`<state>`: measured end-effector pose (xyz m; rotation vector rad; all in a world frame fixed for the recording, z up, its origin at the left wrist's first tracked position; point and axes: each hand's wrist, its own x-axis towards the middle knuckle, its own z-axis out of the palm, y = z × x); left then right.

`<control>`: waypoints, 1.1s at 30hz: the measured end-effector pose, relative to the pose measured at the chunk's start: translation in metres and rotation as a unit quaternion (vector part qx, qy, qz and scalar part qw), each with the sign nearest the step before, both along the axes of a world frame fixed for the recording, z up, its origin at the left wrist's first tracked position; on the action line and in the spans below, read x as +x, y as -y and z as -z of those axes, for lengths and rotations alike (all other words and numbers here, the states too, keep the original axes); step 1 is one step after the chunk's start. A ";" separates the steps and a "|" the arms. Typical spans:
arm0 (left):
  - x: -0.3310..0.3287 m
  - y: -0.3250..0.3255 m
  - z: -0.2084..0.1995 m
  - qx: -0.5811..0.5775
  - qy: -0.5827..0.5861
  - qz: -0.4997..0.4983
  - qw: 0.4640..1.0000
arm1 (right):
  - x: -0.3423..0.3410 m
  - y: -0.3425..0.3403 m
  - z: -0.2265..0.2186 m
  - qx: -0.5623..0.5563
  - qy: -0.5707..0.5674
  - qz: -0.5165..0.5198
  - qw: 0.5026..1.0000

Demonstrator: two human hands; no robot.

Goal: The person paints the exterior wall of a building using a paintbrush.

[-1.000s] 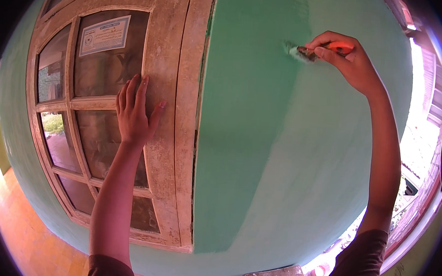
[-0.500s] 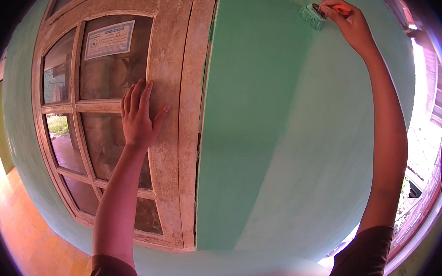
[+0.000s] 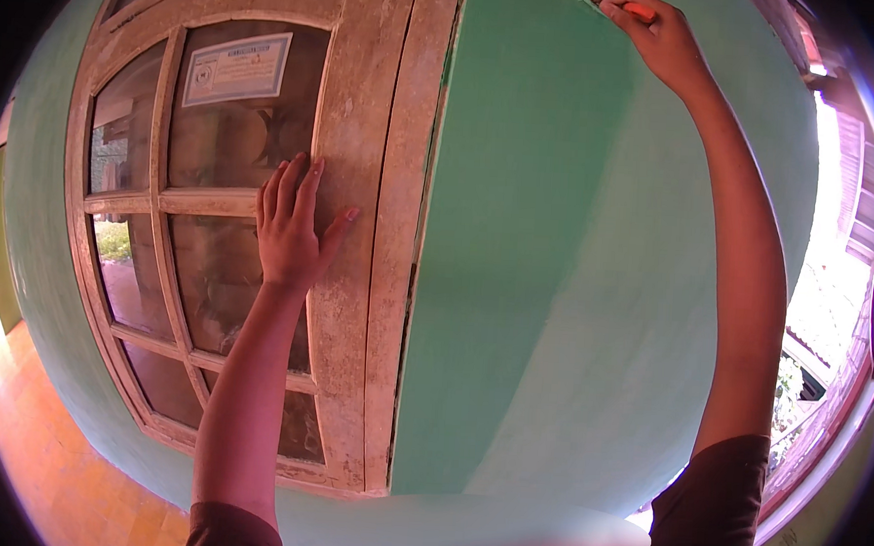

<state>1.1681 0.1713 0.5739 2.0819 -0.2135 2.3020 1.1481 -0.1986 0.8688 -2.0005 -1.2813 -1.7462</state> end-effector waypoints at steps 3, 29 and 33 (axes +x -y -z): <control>0.008 -0.006 0.003 0.010 0.016 0.013 1.000 | -0.015 -0.008 0.041 -0.052 0.039 0.021 0.998; 0.023 -0.014 0.007 0.023 0.045 0.002 0.999 | -0.041 0.044 0.579 -0.146 -0.395 -0.093 0.902; 0.016 -0.006 0.005 0.020 0.032 0.024 0.999 | -0.022 0.056 0.565 -0.101 -0.457 -0.112 0.876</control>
